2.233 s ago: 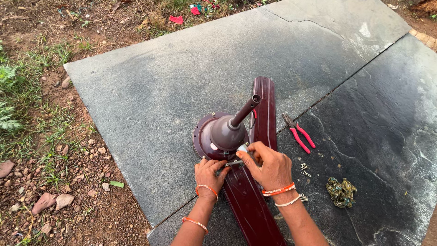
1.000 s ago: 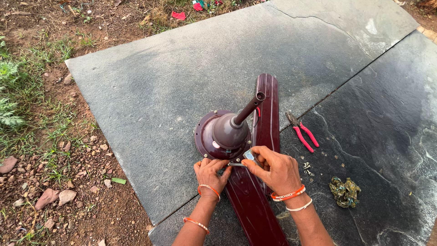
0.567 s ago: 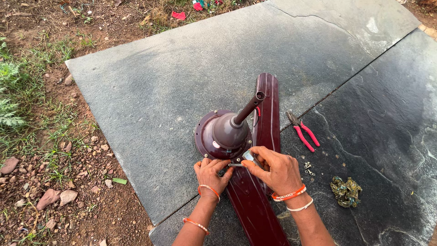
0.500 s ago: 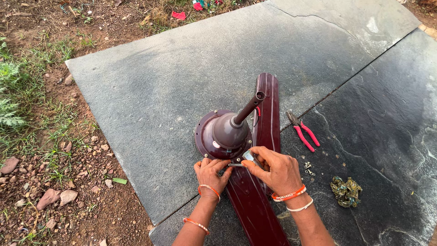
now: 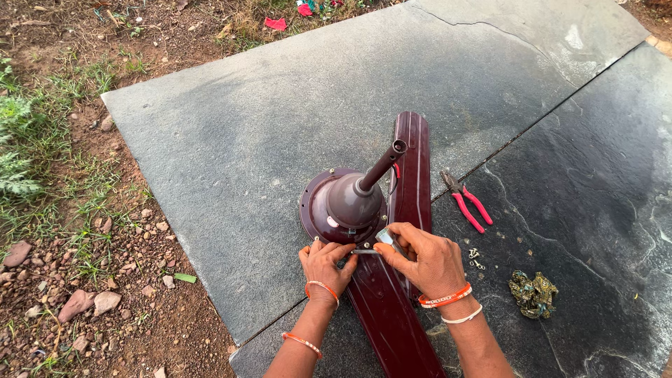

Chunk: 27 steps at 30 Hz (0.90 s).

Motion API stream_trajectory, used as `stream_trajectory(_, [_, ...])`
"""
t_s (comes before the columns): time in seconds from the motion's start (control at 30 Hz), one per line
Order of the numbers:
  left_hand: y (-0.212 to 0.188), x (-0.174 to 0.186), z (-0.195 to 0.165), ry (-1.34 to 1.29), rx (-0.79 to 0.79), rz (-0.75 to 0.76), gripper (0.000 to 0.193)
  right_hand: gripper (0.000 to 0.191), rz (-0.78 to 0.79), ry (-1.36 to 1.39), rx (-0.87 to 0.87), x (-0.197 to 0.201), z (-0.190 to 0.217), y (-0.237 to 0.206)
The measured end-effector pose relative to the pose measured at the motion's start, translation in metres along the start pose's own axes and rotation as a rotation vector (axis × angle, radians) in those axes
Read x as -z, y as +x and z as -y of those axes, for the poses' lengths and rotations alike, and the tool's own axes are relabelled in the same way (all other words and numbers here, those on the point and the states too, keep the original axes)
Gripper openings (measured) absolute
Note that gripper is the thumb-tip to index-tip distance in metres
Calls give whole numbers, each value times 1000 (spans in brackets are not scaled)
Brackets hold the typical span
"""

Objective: The person works on a ceiling fan motor and blades laid on a stone slab outdoors. They use a socket wrench to loosen fasteners on the motor housing, handle small screws and mounting hardware, and reposition the blade assembly while tightening components by hand and with the wrench.

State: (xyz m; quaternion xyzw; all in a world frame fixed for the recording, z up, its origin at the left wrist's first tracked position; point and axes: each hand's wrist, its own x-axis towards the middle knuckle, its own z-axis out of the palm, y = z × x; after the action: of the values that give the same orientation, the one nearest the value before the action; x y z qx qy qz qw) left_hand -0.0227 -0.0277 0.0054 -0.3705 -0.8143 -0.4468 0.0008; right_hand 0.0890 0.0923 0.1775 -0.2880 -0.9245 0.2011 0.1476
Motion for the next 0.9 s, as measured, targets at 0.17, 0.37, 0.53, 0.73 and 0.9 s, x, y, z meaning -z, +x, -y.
stream_trajectory(0.17, [1,1,-3,-21,67,26,20,36,-30,12,27,1,0,-2])
stream_trajectory(0.37, [3,1,-6,-15,93,18,20,36,-34,18,29,0,1,-2])
stream_trajectory(0.53, [3,3,-7,-20,71,3,22,37,1,18,15,0,0,0])
stream_trajectory(0.73, [2,3,-2,-49,-18,19,26,37,-40,39,159,0,1,1])
stream_trajectory(0.9, [3,1,-1,-63,35,54,20,38,-64,1,235,3,6,2])
